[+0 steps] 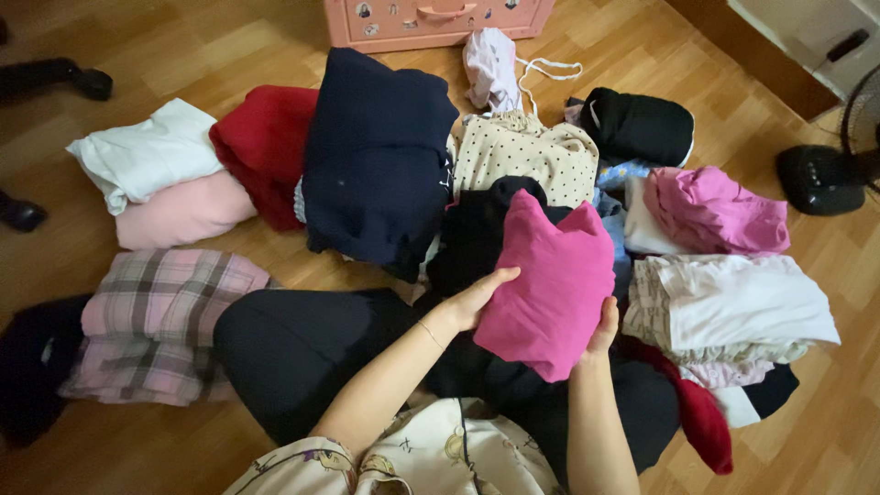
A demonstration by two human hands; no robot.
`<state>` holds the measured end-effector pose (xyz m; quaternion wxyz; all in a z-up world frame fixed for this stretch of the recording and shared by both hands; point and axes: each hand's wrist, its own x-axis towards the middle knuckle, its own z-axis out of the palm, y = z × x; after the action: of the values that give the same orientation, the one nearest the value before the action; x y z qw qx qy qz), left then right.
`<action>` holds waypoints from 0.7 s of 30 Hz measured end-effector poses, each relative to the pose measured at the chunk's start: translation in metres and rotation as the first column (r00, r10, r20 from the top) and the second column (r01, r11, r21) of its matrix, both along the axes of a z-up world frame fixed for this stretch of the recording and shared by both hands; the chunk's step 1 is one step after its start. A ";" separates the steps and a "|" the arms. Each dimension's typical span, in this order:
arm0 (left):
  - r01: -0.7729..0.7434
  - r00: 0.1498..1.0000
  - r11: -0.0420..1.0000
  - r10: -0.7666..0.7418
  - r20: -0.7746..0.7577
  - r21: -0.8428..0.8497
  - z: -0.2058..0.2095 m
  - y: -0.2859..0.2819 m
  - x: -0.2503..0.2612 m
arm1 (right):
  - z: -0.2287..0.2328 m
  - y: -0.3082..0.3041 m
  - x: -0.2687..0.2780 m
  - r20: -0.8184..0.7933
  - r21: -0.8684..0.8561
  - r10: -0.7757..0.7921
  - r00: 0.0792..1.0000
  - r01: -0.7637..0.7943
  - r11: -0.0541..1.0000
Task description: The person sorts through a pile of clothing on the floor, folding individual items like shirts, pants, and a patterned cloth before placing several of them into a pink plastic drawer.
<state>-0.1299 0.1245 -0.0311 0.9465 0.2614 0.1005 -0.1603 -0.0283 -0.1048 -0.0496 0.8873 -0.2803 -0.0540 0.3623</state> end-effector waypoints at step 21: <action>-0.544 0.837 0.562 0.313 0.449 0.623 0.101 0.128 -0.005 | 0.069 0.130 0.021 -0.047 -0.274 0.063 0.997 -0.074 0.959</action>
<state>-0.1346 0.2524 0.0703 0.7750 0.6034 0.0780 0.1708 -0.0076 0.0251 0.0198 0.8273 -0.3922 0.0042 0.4022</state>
